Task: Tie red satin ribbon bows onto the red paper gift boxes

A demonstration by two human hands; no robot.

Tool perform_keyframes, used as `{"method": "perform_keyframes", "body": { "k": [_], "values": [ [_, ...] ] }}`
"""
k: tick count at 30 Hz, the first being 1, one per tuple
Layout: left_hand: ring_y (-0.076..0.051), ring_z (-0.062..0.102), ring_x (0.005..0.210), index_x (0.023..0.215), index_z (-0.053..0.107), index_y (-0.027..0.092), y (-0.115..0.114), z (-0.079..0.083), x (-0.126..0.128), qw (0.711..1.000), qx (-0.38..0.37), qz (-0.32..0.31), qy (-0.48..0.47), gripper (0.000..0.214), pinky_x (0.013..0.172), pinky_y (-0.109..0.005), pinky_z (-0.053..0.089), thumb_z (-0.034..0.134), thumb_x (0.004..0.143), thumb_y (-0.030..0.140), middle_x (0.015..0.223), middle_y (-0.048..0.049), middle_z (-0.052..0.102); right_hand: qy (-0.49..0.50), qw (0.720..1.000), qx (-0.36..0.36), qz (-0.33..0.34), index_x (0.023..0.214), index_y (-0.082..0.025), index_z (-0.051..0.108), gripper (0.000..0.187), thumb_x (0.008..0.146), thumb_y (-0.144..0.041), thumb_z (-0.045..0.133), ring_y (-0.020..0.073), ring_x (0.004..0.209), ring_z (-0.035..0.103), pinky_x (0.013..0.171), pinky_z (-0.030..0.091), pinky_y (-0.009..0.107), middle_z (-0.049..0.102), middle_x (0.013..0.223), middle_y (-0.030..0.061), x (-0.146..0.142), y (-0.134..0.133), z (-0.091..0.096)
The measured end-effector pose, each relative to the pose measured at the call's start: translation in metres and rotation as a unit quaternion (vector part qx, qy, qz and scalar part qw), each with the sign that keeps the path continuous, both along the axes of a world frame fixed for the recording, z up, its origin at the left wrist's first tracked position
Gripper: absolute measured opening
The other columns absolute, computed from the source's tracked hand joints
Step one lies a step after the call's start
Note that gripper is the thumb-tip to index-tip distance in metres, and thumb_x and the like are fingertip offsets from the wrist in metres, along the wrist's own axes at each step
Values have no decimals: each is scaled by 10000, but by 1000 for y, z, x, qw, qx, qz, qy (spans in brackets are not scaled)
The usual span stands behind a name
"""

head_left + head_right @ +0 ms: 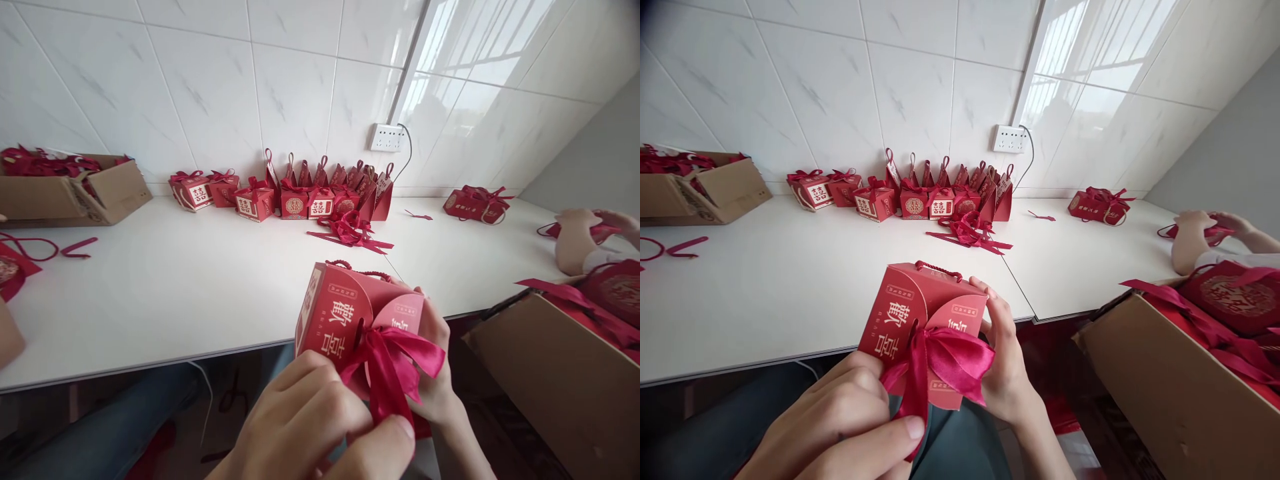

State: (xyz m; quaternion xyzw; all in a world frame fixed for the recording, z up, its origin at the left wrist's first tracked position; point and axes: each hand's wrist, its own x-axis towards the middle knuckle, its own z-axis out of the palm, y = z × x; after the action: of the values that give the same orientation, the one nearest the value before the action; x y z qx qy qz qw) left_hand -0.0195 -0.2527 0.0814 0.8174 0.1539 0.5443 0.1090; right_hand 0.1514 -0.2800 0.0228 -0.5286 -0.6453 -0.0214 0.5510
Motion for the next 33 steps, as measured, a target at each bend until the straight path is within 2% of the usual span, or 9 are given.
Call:
{"method": "perform_keyframes", "body": {
  "k": [6, 11, 13, 15, 17, 20, 27, 30, 33],
  "values": [
    [-112, 489, 458, 924, 602, 230, 9, 0, -4, 999, 25, -42, -18, 186, 430, -267, 431, 576, 786, 107, 570, 29, 562, 12, 1000, 5, 27, 1433, -383, 154, 838, 770, -463, 661, 360, 1283, 399, 937, 443, 613, 359, 1423, 117, 4, 1, -1],
    [-90, 477, 499, 820, 575, 223, 49, 4, -5, 985, -46, 168, 1, 68, 521, -226, 423, 613, 788, 177, 594, 44, 520, 9, 999, 21, 47, 1436, -411, 139, 809, 814, -322, 648, 312, 1313, 372, 973, 447, 556, 329, 1432, 86, 19, -4, -4],
    [-100, 496, 518, 746, 555, 212, 75, -1, 1, 969, -100, 221, 40, 87, 545, -228, 413, 586, 809, 263, 592, 43, 520, 11, 999, 26, -17, 1442, -400, 132, 877, 772, -338, 694, 326, 1329, 342, 978, 436, 564, 290, 1455, 84, 29, -11, -7],
    [-117, 534, 536, 732, 554, 205, 96, -8, 12, 955, -177, 215, 104, 144, 545, -234, 409, 559, 817, 322, 614, 34, 561, 77, 992, 14, -98, 1450, -345, 158, 968, 690, -406, 755, 361, 1336, 317, 961, 446, 568, 253, 1479, 105, 41, -18, -12],
    [-138, 572, 569, 761, 568, 203, 109, -19, 28, 943, -234, 170, 167, 177, 556, -248, 425, 521, 831, 359, 663, 17, 605, 210, 970, 3, -122, 1439, -290, 226, 939, 676, -497, 734, 373, 1303, 368, 922, 479, 557, 306, 1463, 132, 53, -24, -17],
    [-181, 632, 753, 872, 584, 196, 114, -41, 55, 938, -249, 80, 228, 243, 683, -295, 483, 450, 865, 398, 826, -25, 656, 415, 909, 25, -39, 1383, -288, 364, 742, 753, -609, 589, 332, 1192, 514, 862, 527, 523, 515, 1328, 119, 68, -29, -20],
    [-273, 363, 1325, 1307, 437, 162, 122, -113, 90, 928, -123, -4, 352, 562, 1083, -473, 303, 446, 846, 482, 1388, -121, 459, 671, 731, 29, 125, 1194, -326, 597, 525, 766, -628, 562, 231, 1105, 596, 939, 493, 414, 652, 1182, 22, 64, -40, 3],
    [-287, 301, 1362, 1318, 454, 158, 124, -126, 91, 904, -77, -7, 421, 608, 1116, -492, 233, 511, 805, 480, 1436, -135, 399, 681, 714, 20, 161, 1140, -298, 640, 488, 773, -613, 565, 220, 1099, 599, 945, 490, 378, 650, 1187, 25, 61, -43, 10],
    [-273, 272, 1378, 1337, 447, 153, 123, -123, 90, 888, -62, 2, 455, 624, 1129, -471, 215, 544, 788, 434, 1461, -132, 359, 677, 713, 3, 182, 1112, -288, 653, 472, 757, -593, 596, 216, 1120, 587, 987, 457, 362, 645, 1194, 8, 61, -45, 12]
  ]
}}
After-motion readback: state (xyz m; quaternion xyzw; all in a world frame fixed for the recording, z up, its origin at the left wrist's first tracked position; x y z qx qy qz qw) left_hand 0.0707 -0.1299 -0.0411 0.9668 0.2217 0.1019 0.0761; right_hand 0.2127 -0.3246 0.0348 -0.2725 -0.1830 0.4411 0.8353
